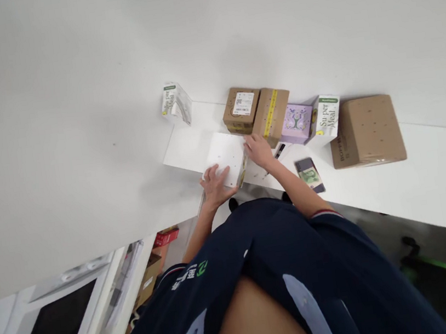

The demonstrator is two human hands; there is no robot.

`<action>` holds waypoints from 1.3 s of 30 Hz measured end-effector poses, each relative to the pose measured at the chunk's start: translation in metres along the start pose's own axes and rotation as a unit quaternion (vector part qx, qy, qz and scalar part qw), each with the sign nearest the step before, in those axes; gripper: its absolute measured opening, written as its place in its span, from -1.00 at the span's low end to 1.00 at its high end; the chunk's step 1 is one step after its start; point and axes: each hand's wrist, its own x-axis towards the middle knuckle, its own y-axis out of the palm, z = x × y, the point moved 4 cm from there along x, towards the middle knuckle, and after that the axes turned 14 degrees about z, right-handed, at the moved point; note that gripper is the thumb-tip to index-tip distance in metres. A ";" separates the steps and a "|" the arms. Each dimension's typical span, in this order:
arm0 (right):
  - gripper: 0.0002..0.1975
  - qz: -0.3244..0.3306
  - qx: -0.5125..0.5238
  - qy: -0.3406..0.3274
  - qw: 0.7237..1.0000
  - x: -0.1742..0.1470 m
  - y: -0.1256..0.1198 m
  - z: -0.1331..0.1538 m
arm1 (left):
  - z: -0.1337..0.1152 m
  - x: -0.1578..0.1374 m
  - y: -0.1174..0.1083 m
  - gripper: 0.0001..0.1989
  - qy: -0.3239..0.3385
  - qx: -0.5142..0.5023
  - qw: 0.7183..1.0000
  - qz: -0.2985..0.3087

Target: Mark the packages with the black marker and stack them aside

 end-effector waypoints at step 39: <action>-0.87 0.013 0.566 0.397 0.722 -0.104 0.064 -0.102 | 0.077 0.039 0.016 0.29 -0.176 -0.665 0.720 0.092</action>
